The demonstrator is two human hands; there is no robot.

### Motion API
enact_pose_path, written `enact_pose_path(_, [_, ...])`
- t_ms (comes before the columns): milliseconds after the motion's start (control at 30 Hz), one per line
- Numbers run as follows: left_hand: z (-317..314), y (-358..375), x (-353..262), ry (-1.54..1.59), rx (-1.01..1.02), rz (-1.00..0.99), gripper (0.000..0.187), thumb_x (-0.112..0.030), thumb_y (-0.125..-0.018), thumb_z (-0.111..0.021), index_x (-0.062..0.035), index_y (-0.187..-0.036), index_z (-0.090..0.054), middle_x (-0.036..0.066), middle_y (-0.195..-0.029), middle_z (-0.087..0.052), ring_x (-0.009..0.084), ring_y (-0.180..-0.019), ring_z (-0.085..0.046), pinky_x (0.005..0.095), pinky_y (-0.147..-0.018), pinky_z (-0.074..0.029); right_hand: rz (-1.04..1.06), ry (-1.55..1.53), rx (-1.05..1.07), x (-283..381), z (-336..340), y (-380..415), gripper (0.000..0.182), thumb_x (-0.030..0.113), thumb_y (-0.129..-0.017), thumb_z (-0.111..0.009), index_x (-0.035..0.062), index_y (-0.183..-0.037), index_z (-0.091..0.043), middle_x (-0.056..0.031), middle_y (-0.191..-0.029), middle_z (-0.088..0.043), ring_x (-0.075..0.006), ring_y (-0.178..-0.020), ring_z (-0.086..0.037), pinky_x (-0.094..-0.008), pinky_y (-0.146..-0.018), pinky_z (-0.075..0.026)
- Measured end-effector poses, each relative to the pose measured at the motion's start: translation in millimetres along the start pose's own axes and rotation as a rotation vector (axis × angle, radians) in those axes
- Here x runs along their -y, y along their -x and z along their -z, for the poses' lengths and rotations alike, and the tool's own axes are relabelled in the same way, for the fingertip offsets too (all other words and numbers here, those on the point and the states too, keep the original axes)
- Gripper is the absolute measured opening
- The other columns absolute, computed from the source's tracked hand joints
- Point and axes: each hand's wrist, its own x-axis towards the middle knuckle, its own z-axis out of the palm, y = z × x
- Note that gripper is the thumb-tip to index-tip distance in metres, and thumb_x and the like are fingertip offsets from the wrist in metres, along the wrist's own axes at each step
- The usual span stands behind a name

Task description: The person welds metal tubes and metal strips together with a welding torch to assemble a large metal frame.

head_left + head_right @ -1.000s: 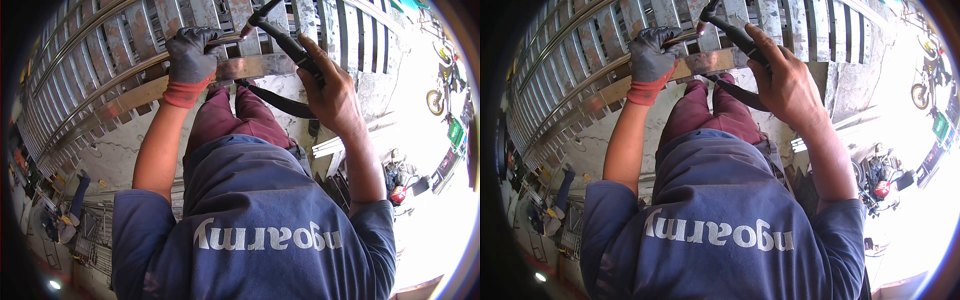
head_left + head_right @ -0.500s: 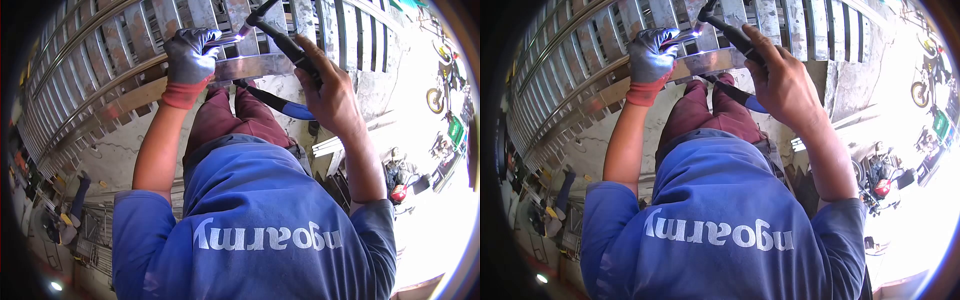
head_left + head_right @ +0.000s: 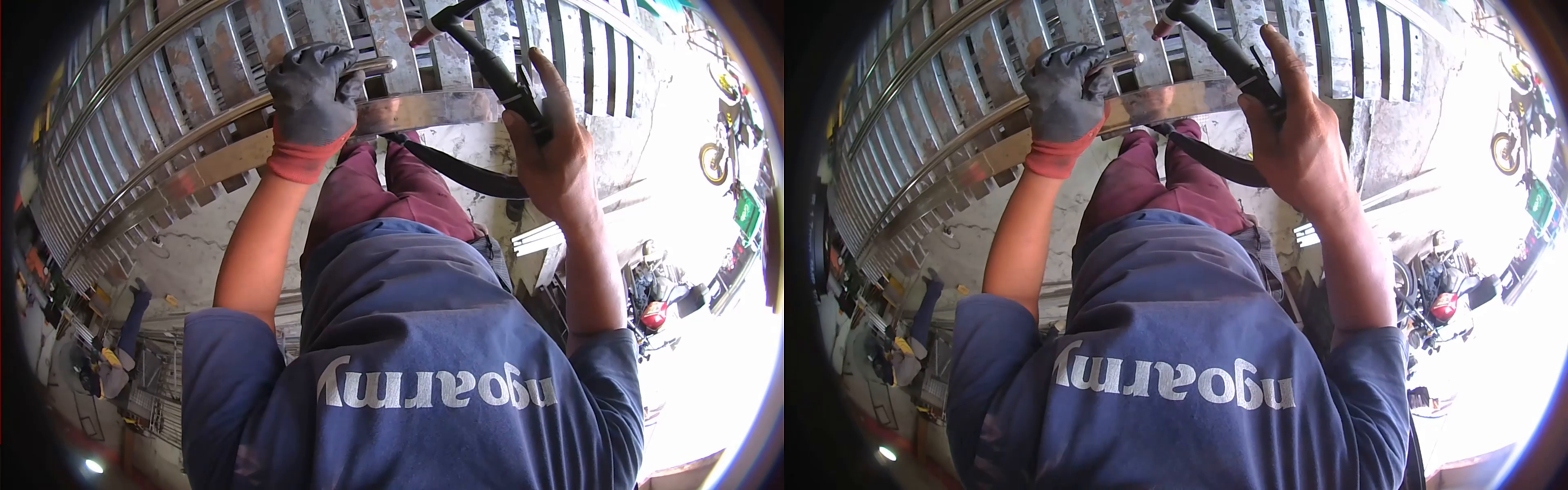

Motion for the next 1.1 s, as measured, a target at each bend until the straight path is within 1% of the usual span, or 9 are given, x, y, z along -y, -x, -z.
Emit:
enact_pose_path(233, [11,-1,-5,-0.020,0.067,0.022,0.033,-0.021,-0.089,-0.088,-0.0137,-0.119,-0.079,0.005,-0.116,-0.078,0.0331,-0.109,-0.071,0.0474,-0.096,-0.054,-0.063,-0.019,0.067,2,-1,2,0.068,0.011,-0.103,-0.074,0.0186,-0.166,-0.049,-0.0291,-0.113,-0.078,-0.0455,-0.103,-0.080,-0.0514,-0.085,-0.065])
enact_pose_path(333, [8,2,-5,0.006,0.072,0.049,0.034,-0.019,-0.087,-0.089,-0.0132,-0.119,-0.079,0.006,-0.116,-0.078,0.0330,-0.109,-0.071,0.0469,-0.096,-0.055,-0.013,-0.005,0.068,1,-6,3,0.065,0.010,-0.103,-0.074,0.0179,-0.164,-0.053,-0.0287,-0.120,-0.077,-0.0450,-0.106,-0.080,-0.0510,-0.087,-0.065])
enact_pose_path(433, [6,3,-5,0.036,0.067,0.060,0.034,-0.015,-0.086,-0.089,-0.0122,-0.118,-0.079,0.008,-0.117,-0.078,0.0333,-0.109,-0.071,0.0466,-0.097,-0.055,0.040,0.006,0.068,-3,-10,5,0.067,0.016,-0.106,-0.075,0.0250,-0.167,-0.050,-0.0226,-0.116,-0.082,-0.0329,-0.106,-0.083,-0.0465,-0.091,-0.067])
enact_pose_path(533, [5,3,-5,0.105,0.041,0.077,0.033,-0.012,-0.085,-0.088,-0.0109,-0.117,-0.080,0.010,-0.115,-0.079,0.0342,-0.107,-0.071,0.0462,-0.095,-0.056,0.067,0.004,0.066,-4,-11,4,0.067,0.016,-0.106,-0.075,0.0253,-0.167,-0.050,-0.0227,-0.115,-0.082,-0.0328,-0.105,-0.083,-0.0473,-0.090,-0.067])
enact_pose_path(633, [5,3,-6,0.128,0.031,0.092,0.032,-0.009,-0.084,-0.088,-0.0098,-0.115,-0.080,0.011,-0.113,-0.079,0.0350,-0.104,-0.072,0.0451,-0.093,-0.057,0.051,-0.005,0.082,2,-11,3,0.064,0.009,-0.103,-0.073,0.0163,-0.164,-0.053,-0.0285,-0.125,-0.076,-0.0453,-0.109,-0.079,-0.0512,-0.087,-0.065])
enact_pose_path(867, [5,4,-4,0.158,0.056,0.107,0.032,-0.009,-0.084,-0.088,-0.0097,-0.115,-0.080,0.009,-0.112,-0.078,0.0347,-0.104,-0.071,0.0447,-0.094,-0.056,0.012,0.003,0.028,3,-13,0,0.063,0.010,-0.104,-0.072,0.0158,-0.164,-0.052,-0.0293,-0.117,-0.078,-0.0466,-0.107,-0.079,-0.0529,-0.086,-0.066])
enact_pose_path(967, [7,-3,2,0.149,0.087,-0.015,0.044,-0.005,-0.086,-0.079,-0.0171,-0.128,-0.080,0.008,-0.117,-0.077,0.0340,-0.103,-0.070,0.0454,-0.092,-0.056,0.021,0.014,0.020,4,-13,0,0.064,0.011,-0.104,-0.072,0.0158,-0.164,-0.051,-0.0296,-0.114,-0.078,-0.0467,-0.106,-0.080,-0.0533,-0.086,-0.065])
enact_pose_path(1067, [15,-11,-9,-0.156,0.252,-0.178,0.066,0.001,-0.085,-0.068,-0.0287,-0.144,-0.075,0.007,-0.121,-0.075,0.0323,-0.100,-0.070,0.0461,-0.087,-0.057,-0.005,0.010,0.016,6,-12,2,0.065,0.011,-0.104,-0.072,0.0160,-0.165,-0.050,-0.0300,-0.114,-0.078,-0.0464,-0.106,-0.080,-0.0530,-0.086,-0.065])
enact_pose_path(1100, [12,-13,-8,-0.160,0.274,-0.182,0.071,0.002,-0.085,-0.066,-0.0313,-0.147,-0.073,0.006,-0.121,-0.075,0.0317,-0.099,-0.071,0.0465,-0.085,-0.057,-0.014,0.004,0.013,6,-11,2,0.065,0.011,-0.104,-0.072,0.0161,-0.165,-0.050,-0.0300,-0.113,-0.078,-0.0463,-0.106,-0.080,-0.0529,-0.085,-0.065])
